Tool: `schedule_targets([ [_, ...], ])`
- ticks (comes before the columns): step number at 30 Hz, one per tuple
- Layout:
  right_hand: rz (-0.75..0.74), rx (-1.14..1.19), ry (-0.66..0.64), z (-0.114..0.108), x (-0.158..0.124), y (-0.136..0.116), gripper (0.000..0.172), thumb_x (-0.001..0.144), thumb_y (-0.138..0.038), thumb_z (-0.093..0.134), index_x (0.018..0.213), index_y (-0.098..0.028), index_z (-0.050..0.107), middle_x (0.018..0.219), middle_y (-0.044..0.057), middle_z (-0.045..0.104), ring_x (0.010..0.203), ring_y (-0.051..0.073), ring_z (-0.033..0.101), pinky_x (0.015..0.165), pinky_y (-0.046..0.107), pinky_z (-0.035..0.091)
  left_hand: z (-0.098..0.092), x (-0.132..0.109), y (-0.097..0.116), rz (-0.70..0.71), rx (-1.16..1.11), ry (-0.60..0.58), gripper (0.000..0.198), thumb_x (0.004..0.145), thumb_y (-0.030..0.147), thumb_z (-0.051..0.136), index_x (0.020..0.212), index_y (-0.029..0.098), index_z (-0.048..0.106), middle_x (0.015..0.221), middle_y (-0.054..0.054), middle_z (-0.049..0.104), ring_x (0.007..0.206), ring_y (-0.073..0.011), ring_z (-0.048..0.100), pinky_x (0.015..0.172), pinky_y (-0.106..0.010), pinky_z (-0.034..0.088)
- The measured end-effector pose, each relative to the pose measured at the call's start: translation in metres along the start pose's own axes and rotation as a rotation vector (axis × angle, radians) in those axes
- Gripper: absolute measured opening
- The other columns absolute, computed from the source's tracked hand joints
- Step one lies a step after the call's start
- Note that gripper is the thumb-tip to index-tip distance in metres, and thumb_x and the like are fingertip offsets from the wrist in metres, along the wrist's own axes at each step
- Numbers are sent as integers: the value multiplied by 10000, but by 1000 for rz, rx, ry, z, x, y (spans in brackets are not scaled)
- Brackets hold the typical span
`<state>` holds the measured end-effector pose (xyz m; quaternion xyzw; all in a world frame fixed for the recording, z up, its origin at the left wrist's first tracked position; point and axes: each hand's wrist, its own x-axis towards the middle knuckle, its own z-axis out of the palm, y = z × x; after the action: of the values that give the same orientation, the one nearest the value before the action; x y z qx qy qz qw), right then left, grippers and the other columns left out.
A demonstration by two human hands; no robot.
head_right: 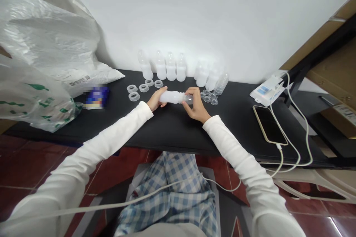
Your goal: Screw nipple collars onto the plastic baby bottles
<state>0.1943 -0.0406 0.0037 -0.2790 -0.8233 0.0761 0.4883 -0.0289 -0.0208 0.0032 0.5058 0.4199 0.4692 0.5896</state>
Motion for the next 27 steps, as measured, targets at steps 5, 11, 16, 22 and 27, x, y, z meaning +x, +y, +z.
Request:
schedule_targets([
  [5,90,26,97,4,-1,0,338,973,-517,514,1146,-227,512,1114,111,571,1061,250,592,915,451,527,3,-5,1,80,-8,-27,555,760,707,699,804,227,423,475,91,481,319,-81,437,319,-189,263],
  [11,304,-18,160,0,3,-4,353,916,-564,599,1014,-226,591,976,63,682,876,215,647,795,375,542,5,-11,0,259,127,-17,506,749,603,765,903,217,477,686,57,580,461,-75,527,435,-200,379],
  [16,421,-44,144,0,6,-11,358,929,-560,543,765,-252,464,665,-26,583,604,152,550,624,306,472,4,-16,5,475,421,37,482,689,490,834,974,206,569,951,-15,645,782,-148,629,728,-279,501],
  [22,590,60,108,1,9,-3,468,993,-564,394,644,-255,356,489,-62,422,431,123,449,461,281,378,4,-14,9,679,632,-111,424,722,434,850,1020,237,621,1069,-74,667,1061,-261,647,1001,-432,493],
  [27,645,143,73,-1,8,5,447,1011,-614,365,766,-255,474,483,-67,478,412,131,464,473,288,408,-3,-7,6,731,724,-123,464,757,430,838,1137,242,649,1183,-98,672,1166,-272,635,1068,-442,472],
])
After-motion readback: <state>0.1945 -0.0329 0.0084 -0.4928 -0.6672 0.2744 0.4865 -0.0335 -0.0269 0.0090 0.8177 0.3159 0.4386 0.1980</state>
